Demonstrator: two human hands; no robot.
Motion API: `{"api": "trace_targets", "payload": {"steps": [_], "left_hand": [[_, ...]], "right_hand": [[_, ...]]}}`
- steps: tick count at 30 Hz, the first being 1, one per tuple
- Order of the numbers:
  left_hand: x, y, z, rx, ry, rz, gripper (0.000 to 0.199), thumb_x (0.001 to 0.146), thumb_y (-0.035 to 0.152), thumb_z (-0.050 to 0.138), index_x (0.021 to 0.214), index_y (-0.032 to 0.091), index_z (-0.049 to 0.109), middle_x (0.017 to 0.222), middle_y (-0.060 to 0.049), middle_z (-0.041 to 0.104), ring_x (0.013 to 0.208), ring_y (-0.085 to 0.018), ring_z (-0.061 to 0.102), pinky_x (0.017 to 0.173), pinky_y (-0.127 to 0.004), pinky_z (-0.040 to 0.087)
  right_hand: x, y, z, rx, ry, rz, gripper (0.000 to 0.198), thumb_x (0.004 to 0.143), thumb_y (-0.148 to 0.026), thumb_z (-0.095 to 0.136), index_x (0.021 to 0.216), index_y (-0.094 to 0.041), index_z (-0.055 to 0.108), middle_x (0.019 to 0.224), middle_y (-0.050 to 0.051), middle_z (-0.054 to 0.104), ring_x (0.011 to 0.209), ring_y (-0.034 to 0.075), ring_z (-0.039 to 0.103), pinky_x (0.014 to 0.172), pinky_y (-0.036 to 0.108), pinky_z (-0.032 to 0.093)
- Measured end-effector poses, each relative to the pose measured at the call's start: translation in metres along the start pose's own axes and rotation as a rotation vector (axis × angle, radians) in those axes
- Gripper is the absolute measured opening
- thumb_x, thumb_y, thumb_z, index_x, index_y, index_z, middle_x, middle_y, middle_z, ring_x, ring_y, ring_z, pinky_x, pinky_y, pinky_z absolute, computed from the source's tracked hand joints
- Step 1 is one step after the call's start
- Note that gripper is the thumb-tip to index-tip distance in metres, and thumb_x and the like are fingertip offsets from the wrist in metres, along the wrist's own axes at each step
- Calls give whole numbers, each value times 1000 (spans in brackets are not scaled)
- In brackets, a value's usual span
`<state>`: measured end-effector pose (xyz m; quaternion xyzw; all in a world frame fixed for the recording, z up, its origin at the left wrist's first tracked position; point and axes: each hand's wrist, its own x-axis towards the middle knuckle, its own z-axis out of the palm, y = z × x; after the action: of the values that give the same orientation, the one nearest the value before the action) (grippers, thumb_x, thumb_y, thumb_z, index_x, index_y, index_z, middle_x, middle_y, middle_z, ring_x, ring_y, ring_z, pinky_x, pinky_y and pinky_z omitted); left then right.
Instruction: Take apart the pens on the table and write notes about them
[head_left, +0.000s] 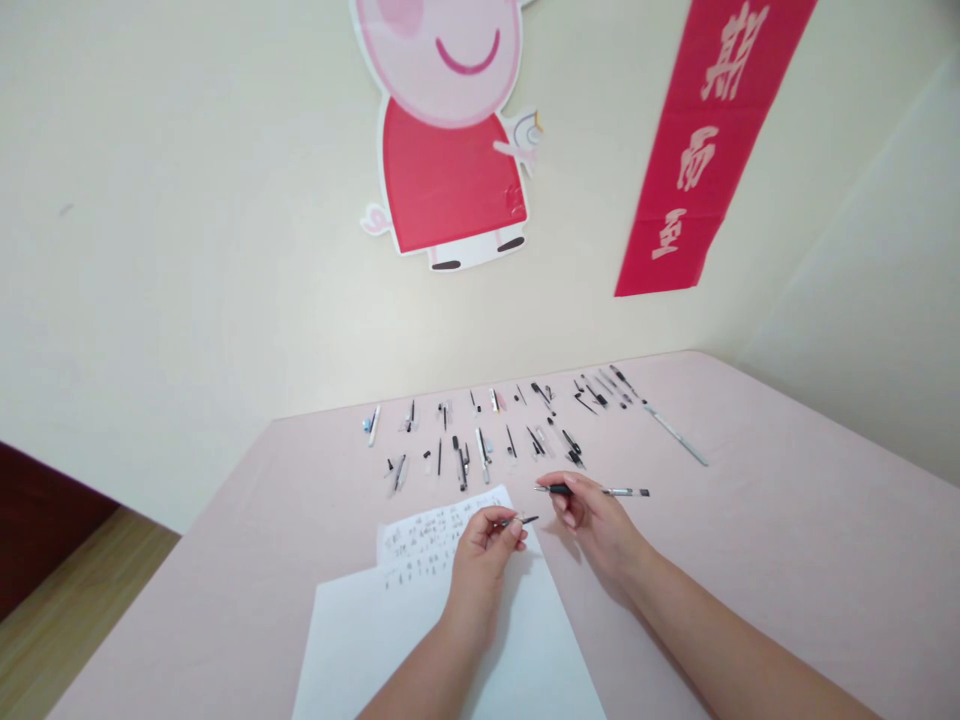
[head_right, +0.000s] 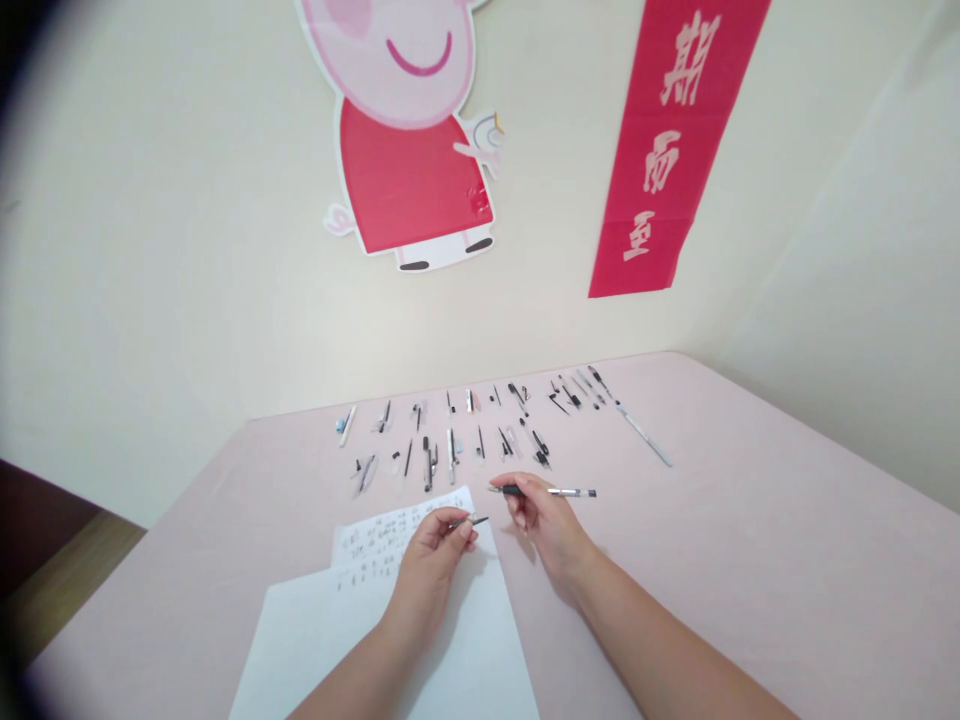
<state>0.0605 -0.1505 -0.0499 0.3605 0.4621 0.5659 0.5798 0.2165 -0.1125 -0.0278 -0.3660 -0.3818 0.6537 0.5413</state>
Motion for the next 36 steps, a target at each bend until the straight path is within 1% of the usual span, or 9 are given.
{"api": "trace_targets", "payload": {"steps": [3,6,9,18,24,27,30,33,36], "left_hand": [[0,0,-1,28,28,7,23,69,34,70,83,18,60,70,1,60,68,-12,55,69,-25,42],[-1,1,0,47,46,19,23,69,34,70,83,19,60,68,2,60,67,-12,55,68,-24,42],[-1,3,1,69,61,35,24,67,35,72,81,18,61,67,2,60,66,-13,56,67,-25,42],[2,2,0,103,36,62,23,63,31,73,77,18,61,64,2,60,62,-12,53,61,-24,41],[2,1,0,122,2,81,23,63,31,74,76,18,61,63,1,60,61,-12,53,59,-24,41],[2,1,0,120,0,74,24,63,33,74,75,17,60,62,1,60,59,-12,53,58,-24,41],[1,3,1,99,9,65,28,61,34,75,78,18,61,63,1,60,58,-12,54,58,-24,42],[1,4,1,103,11,47,30,60,34,75,82,17,63,63,1,61,58,-12,54,59,-25,42],[1,4,1,127,6,38,28,61,35,75,80,17,65,61,0,61,58,-13,54,59,-26,42]], "right_hand": [[-1,-3,1,10,3,2,23,68,-38,68,73,-17,62,50,-5,46,42,6,34,41,20,21],[-2,-2,2,2,-36,2,25,66,-38,70,65,-18,54,45,-7,43,40,6,32,40,20,18],[-2,1,2,-16,-67,4,28,67,-39,69,62,-18,52,44,-7,42,39,5,31,40,21,17],[-4,5,2,-127,-88,20,31,69,-41,68,62,-18,49,43,-8,39,40,6,30,42,22,18],[-4,7,5,-191,-85,39,34,64,-44,73,75,-19,53,48,-10,39,40,6,28,41,21,16],[-4,4,8,-210,-61,32,38,59,-45,77,69,-19,51,49,-9,40,41,5,28,42,21,17],[-4,2,9,-210,-51,31,39,57,-45,78,65,-18,51,47,-9,38,42,5,27,42,21,16],[-5,3,7,-194,-60,58,38,58,-45,78,65,-18,51,43,-10,36,39,5,26,41,21,14],[-4,4,5,-176,-89,63,35,62,-44,76,65,-18,53,40,-9,38,38,6,29,40,21,17]]}}
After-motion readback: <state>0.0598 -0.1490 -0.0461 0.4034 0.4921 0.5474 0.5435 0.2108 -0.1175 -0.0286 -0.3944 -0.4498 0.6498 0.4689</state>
